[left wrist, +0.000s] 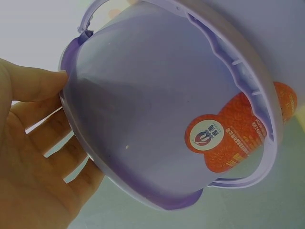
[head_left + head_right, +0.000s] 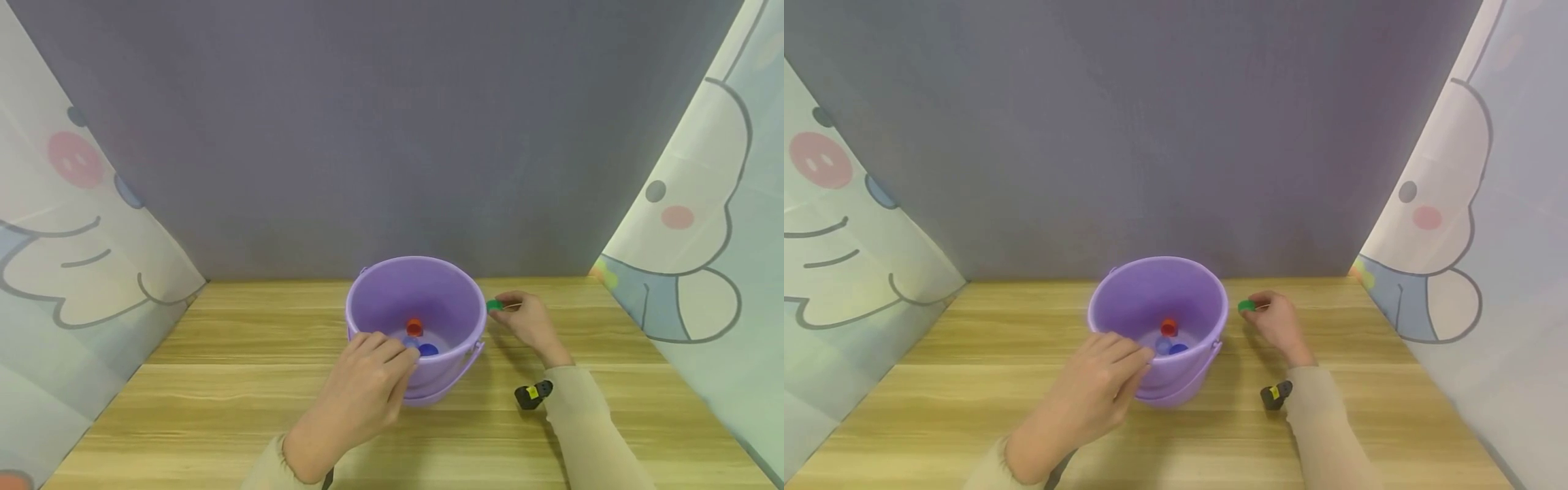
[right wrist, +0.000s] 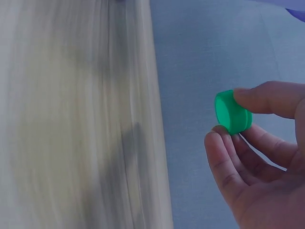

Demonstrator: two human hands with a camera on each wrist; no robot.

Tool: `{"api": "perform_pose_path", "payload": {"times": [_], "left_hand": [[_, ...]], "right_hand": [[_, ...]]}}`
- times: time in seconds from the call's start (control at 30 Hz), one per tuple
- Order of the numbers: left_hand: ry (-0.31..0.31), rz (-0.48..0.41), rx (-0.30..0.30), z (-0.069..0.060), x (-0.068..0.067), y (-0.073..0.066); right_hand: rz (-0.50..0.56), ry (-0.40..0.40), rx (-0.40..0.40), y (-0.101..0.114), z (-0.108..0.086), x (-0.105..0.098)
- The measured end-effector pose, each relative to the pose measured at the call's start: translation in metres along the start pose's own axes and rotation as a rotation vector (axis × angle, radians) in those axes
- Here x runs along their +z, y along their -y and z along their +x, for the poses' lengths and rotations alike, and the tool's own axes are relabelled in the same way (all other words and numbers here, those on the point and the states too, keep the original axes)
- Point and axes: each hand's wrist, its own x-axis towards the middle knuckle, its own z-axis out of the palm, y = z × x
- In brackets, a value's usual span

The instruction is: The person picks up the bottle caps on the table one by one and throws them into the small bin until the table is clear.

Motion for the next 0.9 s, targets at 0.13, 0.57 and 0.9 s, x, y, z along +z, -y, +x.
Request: {"api": "perform_pose_path", "payload": {"times": [0.13, 0.57, 0.9], "left_hand": [[-0.008, 0.008, 0.007, 0.000, 0.001, 0.000], [-0.035, 0.017, 0.024, 0.000, 0.000, 0.000], [-0.026, 0.004, 0.014, 0.000, 0.000, 0.001]], "right_hand": [[-0.006, 0.006, 0.013, 0.002, 0.000, 0.002], [0.027, -0.021, -0.005, 0.012, -0.003, 0.014], [0.115, -0.047, -0.009, 0.021, -0.002, 0.027]]}}
